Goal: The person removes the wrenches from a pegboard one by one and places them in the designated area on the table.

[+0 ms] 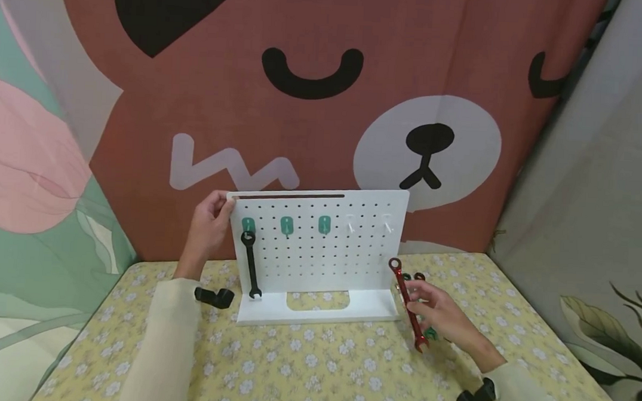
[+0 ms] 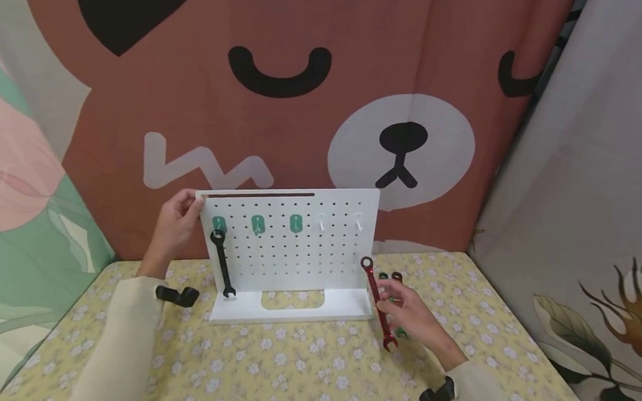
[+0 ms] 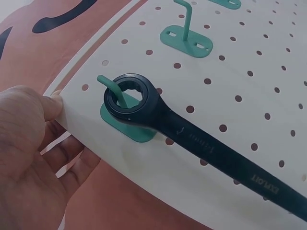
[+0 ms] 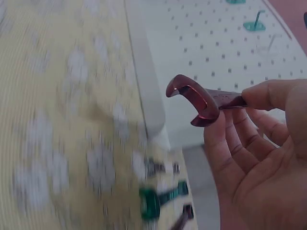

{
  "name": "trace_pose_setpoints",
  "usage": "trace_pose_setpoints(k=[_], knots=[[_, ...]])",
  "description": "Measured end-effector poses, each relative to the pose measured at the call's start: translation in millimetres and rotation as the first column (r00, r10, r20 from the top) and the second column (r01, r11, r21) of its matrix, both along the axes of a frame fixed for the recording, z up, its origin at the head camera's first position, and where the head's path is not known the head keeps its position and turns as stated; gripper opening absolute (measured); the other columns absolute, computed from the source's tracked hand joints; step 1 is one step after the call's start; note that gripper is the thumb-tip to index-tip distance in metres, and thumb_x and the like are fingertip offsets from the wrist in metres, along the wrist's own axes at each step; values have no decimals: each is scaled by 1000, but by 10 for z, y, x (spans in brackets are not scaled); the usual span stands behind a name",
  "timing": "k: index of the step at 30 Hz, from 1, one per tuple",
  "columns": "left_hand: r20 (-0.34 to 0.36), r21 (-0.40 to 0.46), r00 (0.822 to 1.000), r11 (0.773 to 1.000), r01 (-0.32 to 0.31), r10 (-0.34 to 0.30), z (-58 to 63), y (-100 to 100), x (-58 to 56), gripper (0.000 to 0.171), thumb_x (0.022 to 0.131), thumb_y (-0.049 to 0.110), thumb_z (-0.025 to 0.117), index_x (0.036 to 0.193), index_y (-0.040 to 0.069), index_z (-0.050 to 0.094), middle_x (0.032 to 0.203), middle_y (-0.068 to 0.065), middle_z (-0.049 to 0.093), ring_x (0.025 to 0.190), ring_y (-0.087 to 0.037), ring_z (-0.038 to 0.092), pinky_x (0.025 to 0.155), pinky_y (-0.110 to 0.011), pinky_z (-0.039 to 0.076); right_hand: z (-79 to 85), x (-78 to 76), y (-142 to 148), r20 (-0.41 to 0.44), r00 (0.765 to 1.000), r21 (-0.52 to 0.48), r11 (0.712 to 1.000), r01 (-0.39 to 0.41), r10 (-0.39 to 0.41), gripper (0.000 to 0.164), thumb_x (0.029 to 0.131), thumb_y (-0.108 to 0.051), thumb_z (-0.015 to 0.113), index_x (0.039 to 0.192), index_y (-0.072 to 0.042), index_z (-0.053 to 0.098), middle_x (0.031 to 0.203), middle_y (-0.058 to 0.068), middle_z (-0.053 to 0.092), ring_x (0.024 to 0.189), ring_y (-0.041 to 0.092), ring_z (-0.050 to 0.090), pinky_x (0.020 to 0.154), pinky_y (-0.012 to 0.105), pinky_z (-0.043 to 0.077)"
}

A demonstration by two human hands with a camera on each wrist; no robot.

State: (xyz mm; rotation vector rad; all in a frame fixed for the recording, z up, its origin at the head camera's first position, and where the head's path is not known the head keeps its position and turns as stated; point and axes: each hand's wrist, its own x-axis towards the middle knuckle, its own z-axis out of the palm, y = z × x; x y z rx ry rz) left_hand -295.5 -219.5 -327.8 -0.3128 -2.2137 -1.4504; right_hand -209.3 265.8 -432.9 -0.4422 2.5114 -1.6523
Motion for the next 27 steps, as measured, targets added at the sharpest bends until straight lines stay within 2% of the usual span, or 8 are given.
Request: trace_pose_setpoints(k=[4, 9, 16, 17, 23, 27], knots=[[5, -4, 1000, 1000, 10, -10, -4, -6, 5, 35, 109, 29, 53, 125, -1, 60, 110, -20, 67, 88, -29, 55, 69, -23, 44, -52, -23, 182, 4, 999, 21, 999, 46, -46, 48, 107, -21, 60, 147, 2, 47, 115, 19, 56, 94, 23, 61, 66, 45, 56], [-4, -14, 1000, 1000, 16, -16, 4, -14, -4, 36, 110, 31, 52, 124, -1, 60, 107, -19, 67, 87, -30, 55, 68, -25, 44, -68, -102, 392, 25, 994, 52, 994, 100, -102, 46, 108, -19, 57, 147, 3, 46, 114, 22, 58, 84, 28, 61, 62, 44, 54], [-27, -7, 999, 1000, 29, -29, 26, -15, 13, 33, 110, 26, 52, 125, -3, 60, 108, -21, 67, 86, -30, 54, 66, -23, 43, -31, -176, 611, 39, 986, 215, 965, 149, -161, 49, 110, -23, 53, 149, 6, 42, 120, 21, 57, 101, 32, 62, 69, 43, 54], [-31, -2, 999, 999, 32, -32, 28, -11, 15, 33, 110, 25, 52, 126, -3, 60, 110, -21, 68, 87, -30, 55, 67, -22, 43, -28, -186, 641, 44, 985, 232, 961, 152, -167, 49, 110, -23, 52, 149, 6, 42, 121, 22, 57, 100, 31, 61, 68, 43, 53], [-28, -3, 999, 999, 37, -37, 11, 5, 6, 34, 110, 26, 52, 125, -4, 60, 110, -21, 68, 87, -31, 56, 68, -22, 45, -72, -284, 775, 107, 971, 299, 939, 172, -212, 43, 109, -17, 49, 144, 8, 44, 106, 20, 60, 70, 25, 47, 61, 42, 44], [-26, -3, 999, 1000, 28, -29, -2, -4, -9, 34, 110, 26, 53, 123, -4, 60, 110, -21, 68, 88, -29, 57, 71, -20, 48, -111, -353, 815, 110, 972, 316, 935, 162, -206, 42, 108, -16, 51, 142, 10, 47, 106, 19, 63, 70, 25, 49, 60, 42, 45]])
